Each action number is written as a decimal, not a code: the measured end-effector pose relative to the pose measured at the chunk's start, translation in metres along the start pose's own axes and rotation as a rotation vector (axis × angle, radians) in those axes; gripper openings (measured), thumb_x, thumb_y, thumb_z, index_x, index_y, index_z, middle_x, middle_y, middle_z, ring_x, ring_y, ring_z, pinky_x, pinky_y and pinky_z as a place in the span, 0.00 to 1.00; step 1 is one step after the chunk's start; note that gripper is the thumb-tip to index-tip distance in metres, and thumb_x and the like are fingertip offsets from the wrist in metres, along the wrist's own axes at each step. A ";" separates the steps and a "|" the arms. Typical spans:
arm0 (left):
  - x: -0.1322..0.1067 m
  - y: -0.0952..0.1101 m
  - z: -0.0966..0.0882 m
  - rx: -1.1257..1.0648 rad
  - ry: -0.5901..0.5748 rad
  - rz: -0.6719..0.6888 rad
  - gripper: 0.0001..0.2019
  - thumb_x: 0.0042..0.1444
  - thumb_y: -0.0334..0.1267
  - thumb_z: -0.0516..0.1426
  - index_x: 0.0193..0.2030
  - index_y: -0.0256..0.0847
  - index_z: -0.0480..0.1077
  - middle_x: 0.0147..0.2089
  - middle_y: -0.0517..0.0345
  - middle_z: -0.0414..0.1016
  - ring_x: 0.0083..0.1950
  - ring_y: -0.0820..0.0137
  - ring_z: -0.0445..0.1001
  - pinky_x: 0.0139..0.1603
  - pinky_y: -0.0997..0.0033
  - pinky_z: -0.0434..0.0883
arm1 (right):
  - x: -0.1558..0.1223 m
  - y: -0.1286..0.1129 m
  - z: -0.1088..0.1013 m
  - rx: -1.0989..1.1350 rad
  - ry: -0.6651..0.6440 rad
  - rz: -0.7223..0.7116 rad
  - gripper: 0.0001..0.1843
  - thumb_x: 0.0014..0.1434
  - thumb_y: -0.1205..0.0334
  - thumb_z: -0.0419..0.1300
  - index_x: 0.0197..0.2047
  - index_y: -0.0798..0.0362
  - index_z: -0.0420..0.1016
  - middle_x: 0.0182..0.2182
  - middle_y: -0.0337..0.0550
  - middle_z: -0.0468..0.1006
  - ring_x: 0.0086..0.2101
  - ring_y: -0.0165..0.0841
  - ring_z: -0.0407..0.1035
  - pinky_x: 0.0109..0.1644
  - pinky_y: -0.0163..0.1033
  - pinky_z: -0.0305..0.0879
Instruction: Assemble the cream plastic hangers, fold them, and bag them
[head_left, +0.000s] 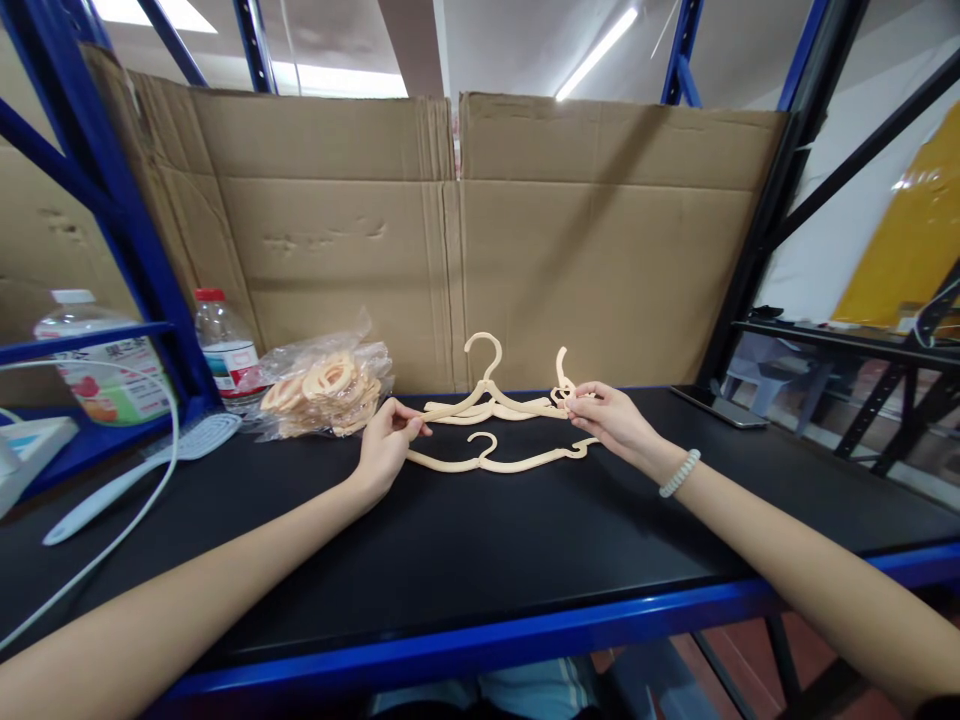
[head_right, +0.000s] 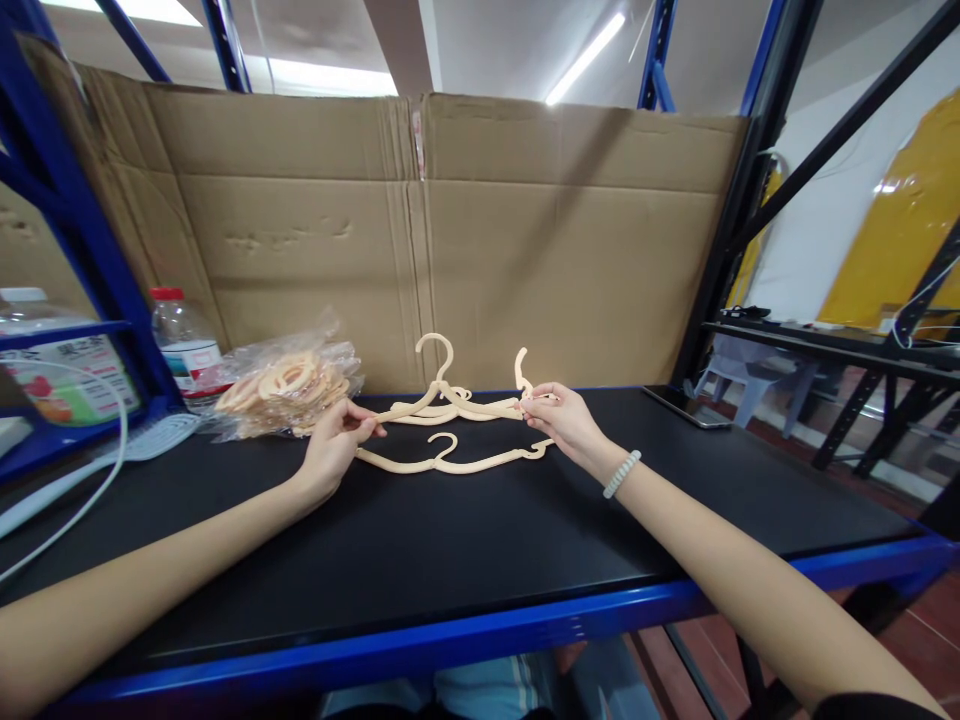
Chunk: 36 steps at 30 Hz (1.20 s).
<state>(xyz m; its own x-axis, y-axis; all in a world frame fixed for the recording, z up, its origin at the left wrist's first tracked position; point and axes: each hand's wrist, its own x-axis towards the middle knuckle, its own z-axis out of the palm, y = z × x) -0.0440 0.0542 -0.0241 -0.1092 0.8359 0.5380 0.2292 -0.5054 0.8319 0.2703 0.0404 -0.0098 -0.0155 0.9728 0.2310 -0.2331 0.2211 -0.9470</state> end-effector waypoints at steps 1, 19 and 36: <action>0.000 0.000 0.000 -0.002 0.003 -0.006 0.08 0.43 0.38 0.59 0.25 0.40 0.63 0.22 0.60 0.74 0.28 0.66 0.75 0.36 0.66 0.69 | 0.001 0.001 -0.001 0.013 0.002 0.004 0.18 0.40 0.66 0.71 0.34 0.53 0.70 0.27 0.38 0.75 0.28 0.26 0.69 0.35 0.33 0.70; 0.001 -0.003 0.000 0.000 0.004 0.015 0.09 0.45 0.40 0.58 0.26 0.41 0.61 0.23 0.61 0.72 0.29 0.67 0.74 0.37 0.66 0.69 | 0.006 -0.009 -0.011 0.078 -0.242 0.339 0.03 0.58 0.68 0.61 0.35 0.59 0.71 0.42 0.53 0.76 0.42 0.37 0.75 0.46 0.37 0.74; -0.001 -0.001 0.001 -0.011 -0.015 0.060 0.08 0.45 0.37 0.58 0.27 0.41 0.60 0.25 0.61 0.72 0.31 0.67 0.74 0.38 0.67 0.68 | 0.001 -0.010 -0.006 0.016 -0.185 0.440 0.06 0.58 0.73 0.58 0.29 0.58 0.67 0.32 0.54 0.79 0.31 0.33 0.77 0.39 0.34 0.76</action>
<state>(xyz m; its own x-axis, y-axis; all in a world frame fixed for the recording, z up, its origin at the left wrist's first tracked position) -0.0430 0.0547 -0.0257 -0.0807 0.8074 0.5845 0.2238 -0.5567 0.8000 0.2787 0.0399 -0.0014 -0.2883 0.9451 -0.1536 -0.1804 -0.2111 -0.9607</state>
